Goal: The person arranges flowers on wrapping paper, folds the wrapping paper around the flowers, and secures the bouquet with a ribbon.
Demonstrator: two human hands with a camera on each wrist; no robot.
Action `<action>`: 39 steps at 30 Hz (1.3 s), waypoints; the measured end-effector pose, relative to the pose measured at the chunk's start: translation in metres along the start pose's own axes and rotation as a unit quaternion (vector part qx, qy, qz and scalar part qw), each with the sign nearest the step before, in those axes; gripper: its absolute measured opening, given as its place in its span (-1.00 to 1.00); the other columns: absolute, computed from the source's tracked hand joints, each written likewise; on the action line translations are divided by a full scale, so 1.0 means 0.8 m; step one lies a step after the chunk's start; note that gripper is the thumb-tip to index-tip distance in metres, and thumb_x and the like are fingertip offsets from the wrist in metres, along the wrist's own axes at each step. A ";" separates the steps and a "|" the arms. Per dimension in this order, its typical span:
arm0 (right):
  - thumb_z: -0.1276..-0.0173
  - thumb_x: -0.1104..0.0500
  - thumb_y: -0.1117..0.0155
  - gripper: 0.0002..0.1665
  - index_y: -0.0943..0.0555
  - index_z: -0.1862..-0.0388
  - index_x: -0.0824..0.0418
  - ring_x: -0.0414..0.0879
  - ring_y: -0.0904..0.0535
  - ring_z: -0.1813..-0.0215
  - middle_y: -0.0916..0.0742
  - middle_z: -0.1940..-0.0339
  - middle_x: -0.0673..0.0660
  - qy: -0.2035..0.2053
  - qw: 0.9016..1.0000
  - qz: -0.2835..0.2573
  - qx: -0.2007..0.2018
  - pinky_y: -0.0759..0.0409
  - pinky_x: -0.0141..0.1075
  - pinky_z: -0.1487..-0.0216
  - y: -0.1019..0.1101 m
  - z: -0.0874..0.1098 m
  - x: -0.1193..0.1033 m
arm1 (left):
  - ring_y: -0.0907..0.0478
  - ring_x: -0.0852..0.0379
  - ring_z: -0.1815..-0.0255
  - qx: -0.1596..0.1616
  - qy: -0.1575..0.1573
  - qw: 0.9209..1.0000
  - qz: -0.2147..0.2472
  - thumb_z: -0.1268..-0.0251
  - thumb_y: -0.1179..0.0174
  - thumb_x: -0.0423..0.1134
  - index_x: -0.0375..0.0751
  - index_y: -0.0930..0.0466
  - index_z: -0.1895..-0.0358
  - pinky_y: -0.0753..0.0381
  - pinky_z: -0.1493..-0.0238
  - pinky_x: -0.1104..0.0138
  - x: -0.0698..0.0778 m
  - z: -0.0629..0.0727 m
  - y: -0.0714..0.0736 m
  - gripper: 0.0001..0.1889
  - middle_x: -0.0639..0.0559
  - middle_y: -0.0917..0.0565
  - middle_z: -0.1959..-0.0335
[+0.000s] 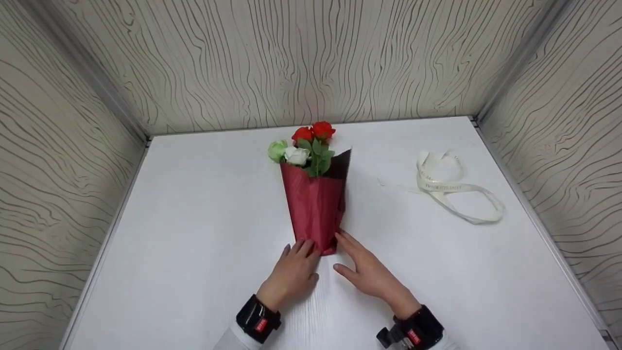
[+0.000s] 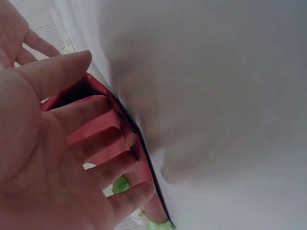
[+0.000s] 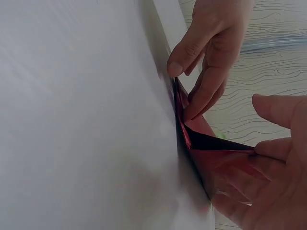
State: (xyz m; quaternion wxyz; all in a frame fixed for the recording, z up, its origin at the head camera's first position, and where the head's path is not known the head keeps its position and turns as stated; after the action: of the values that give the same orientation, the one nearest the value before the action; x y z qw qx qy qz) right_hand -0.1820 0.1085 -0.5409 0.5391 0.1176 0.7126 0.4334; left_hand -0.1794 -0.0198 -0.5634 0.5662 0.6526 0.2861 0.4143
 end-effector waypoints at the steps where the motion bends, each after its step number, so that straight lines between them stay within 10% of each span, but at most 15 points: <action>1: -0.27 -0.04 -0.11 -0.22 -0.06 -0.38 0.11 -0.15 -0.04 -0.35 -0.11 -0.40 0.00 0.006 1.000 0.000 -0.004 -0.16 -0.19 -0.23 -0.002 -0.003 -0.002 | -0.16 -0.12 -0.24 0.000 -0.002 1.000 -0.001 -0.09 -0.16 -0.12 -0.10 -0.32 -0.22 -0.20 -0.09 -0.09 0.000 0.000 -0.001 -0.44 -0.05 -0.30 -0.18; 11: -0.25 0.00 -0.14 -0.16 0.06 -0.40 -0.16 -0.10 -0.06 -0.35 -0.02 -0.42 -0.02 0.036 0.998 0.029 -0.033 -0.25 -0.14 -0.17 -0.025 -0.023 -0.015 | -0.14 -0.12 -0.26 0.011 -0.017 1.000 0.002 -0.10 -0.14 -0.13 -0.13 -0.35 -0.18 -0.20 -0.11 -0.08 0.000 0.004 -0.003 -0.48 -0.07 -0.33 -0.17; 23: -0.30 0.08 -0.08 -0.28 -0.06 -0.39 0.06 -0.06 -0.07 -0.35 -0.09 -0.40 0.07 0.054 0.993 0.096 -0.052 -0.13 -0.05 -0.23 -0.042 -0.032 -0.021 | -0.13 -0.10 -0.28 0.037 -0.037 0.999 0.003 -0.07 -0.15 -0.15 -0.15 -0.31 -0.22 -0.21 -0.09 -0.08 0.003 0.008 0.002 -0.43 -0.11 -0.27 -0.24; 33: -0.43 0.08 0.21 -0.42 -0.04 -0.38 0.18 -0.09 -0.04 -0.36 -0.17 -0.38 0.10 0.041 0.995 0.072 -0.052 -0.10 -0.12 -0.25 -0.047 -0.040 -0.015 | -0.39 0.10 0.01 0.147 -0.084 0.986 0.000 -0.16 -0.09 -0.25 -0.23 -0.51 0.01 -0.36 -0.02 0.22 0.014 0.001 0.025 -0.69 0.03 -0.46 0.08; 39: -0.44 0.06 0.25 -0.42 -0.02 -0.39 0.16 -0.09 -0.05 -0.35 -0.19 -0.36 0.09 0.005 0.998 0.025 -0.053 -0.10 -0.16 -0.26 -0.045 -0.042 -0.007 | -0.20 -0.08 -0.24 0.099 -0.049 0.993 -0.038 -0.10 -0.17 -0.16 -0.08 -0.41 -0.16 -0.24 -0.11 0.01 0.003 0.002 0.011 -0.51 -0.04 -0.36 -0.19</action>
State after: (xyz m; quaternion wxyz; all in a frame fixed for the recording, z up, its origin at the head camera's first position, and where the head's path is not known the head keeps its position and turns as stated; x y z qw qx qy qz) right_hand -0.1985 0.0668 -0.5627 0.5301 0.1051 0.6879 0.4845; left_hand -0.1778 -0.0203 -0.5542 0.5272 0.7138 0.3226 0.3294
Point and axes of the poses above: each hand's wrist, its own z-axis away from the middle knuckle, its own y-axis out of the back of the hand, x = y × z, the point moved 8 cm from there along -z, towards the middle knuckle
